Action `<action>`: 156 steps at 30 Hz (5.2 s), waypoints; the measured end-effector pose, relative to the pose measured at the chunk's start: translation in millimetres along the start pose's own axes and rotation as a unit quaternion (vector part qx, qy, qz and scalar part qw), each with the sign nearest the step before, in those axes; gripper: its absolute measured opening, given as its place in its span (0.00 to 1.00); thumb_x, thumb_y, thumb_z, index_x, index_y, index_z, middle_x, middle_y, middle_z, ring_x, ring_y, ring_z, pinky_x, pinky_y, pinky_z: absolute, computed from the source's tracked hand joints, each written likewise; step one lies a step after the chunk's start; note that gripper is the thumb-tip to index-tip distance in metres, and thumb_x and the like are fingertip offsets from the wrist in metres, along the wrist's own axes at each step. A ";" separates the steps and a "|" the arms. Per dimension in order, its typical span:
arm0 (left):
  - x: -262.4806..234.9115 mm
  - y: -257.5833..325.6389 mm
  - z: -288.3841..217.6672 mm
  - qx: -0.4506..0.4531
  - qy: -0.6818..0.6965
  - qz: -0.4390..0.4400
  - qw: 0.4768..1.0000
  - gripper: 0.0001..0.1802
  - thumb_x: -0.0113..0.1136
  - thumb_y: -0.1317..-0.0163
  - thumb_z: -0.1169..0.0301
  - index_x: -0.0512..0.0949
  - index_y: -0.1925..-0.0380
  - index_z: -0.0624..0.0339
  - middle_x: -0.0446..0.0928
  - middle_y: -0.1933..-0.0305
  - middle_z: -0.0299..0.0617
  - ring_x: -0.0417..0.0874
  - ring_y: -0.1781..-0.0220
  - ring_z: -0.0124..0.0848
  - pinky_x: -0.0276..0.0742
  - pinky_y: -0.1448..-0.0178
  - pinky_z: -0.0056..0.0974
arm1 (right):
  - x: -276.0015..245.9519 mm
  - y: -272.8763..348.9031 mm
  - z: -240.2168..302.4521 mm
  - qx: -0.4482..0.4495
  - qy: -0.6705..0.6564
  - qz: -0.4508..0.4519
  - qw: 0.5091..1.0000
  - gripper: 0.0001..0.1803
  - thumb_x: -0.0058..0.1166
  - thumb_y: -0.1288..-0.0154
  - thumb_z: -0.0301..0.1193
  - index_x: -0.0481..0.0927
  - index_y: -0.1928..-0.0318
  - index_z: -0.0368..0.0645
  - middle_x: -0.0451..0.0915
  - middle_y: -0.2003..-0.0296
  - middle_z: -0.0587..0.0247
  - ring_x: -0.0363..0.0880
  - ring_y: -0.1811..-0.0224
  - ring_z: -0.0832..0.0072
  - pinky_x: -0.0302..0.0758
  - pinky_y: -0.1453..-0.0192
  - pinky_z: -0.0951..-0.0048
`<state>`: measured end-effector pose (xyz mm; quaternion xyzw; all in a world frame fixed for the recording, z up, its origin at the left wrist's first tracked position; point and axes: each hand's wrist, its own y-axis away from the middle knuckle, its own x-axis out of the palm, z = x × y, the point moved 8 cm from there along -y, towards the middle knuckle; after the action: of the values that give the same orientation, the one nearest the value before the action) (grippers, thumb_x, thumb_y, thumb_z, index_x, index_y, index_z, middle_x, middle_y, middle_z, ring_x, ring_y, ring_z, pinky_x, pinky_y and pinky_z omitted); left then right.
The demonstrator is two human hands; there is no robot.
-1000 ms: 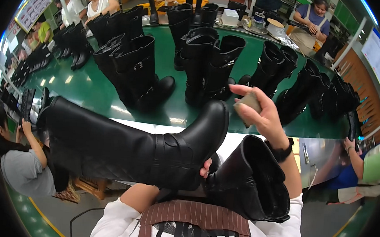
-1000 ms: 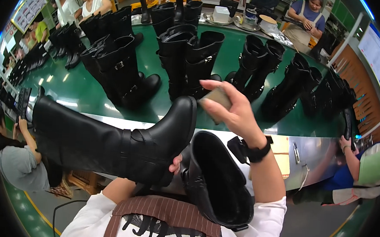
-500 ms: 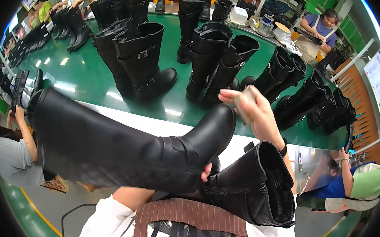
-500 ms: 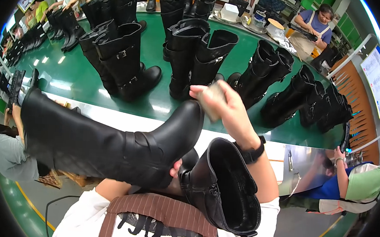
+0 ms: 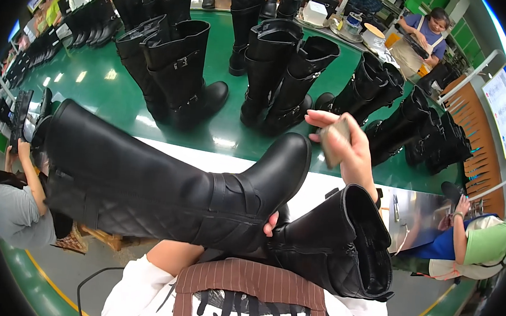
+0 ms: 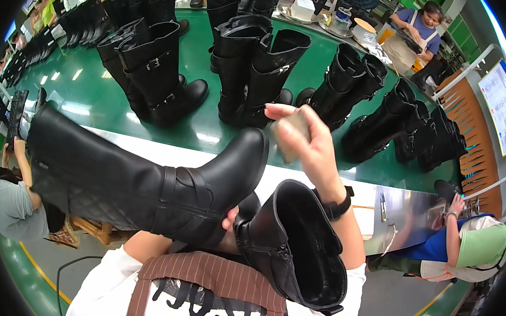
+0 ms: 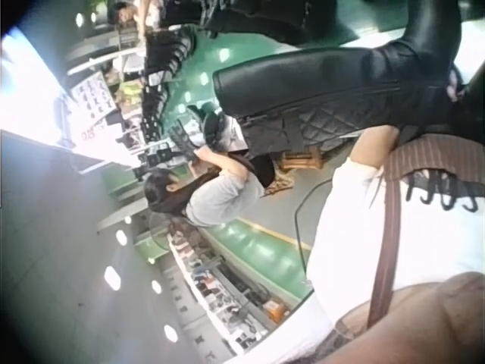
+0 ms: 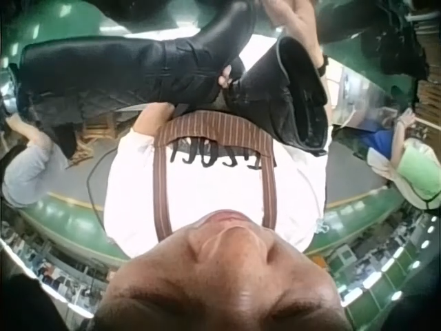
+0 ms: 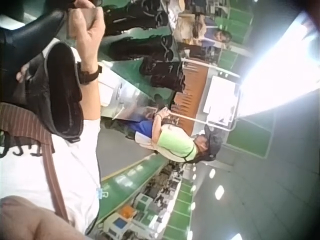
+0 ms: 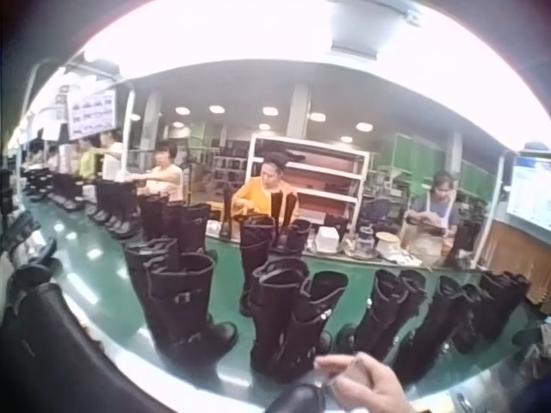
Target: Inspecting and cleaning black boots on a production line.
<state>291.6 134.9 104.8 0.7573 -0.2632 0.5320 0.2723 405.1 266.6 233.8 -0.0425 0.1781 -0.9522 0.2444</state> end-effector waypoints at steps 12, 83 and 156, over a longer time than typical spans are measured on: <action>2.9 -15.5 17.4 0.004 -0.017 -0.019 1.000 0.23 0.50 0.31 0.55 0.74 0.51 0.68 0.78 0.55 0.55 0.82 0.56 0.45 0.77 0.45 0.49 | -17.3 -2.7 -12.9 0.134 0.075 -0.116 0.981 0.14 0.58 0.34 0.33 0.71 0.60 0.36 0.82 0.66 0.56 0.83 0.73 0.73 0.78 0.69 0.75; -14.8 26.5 6.3 0.276 -0.029 -0.093 0.956 0.40 0.47 0.34 0.41 0.59 0.31 0.55 0.66 0.32 0.44 0.68 0.30 0.39 0.63 0.27 0.51 | 15.8 198.7 -56.6 0.200 -0.454 -0.224 0.839 0.35 0.57 0.35 0.52 0.66 0.35 0.47 0.72 0.38 0.60 0.72 0.36 0.63 0.73 0.35 0.60; -129.6 -1.8 -71.8 0.159 -0.048 -0.159 0.973 0.21 0.42 0.27 0.62 0.70 0.45 0.67 0.78 0.58 0.54 0.81 0.54 0.47 0.77 0.43 0.53 | -200.7 -295.6 155.1 -0.086 0.713 -0.373 0.587 0.28 0.61 0.44 0.54 0.82 0.58 0.41 0.84 0.60 0.47 0.83 0.54 0.50 0.78 0.52 0.55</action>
<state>207.0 200.0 2.0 0.8479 -0.0644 0.4796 0.2166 474.0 555.2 486.0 0.5666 0.3449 -0.6652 -0.3428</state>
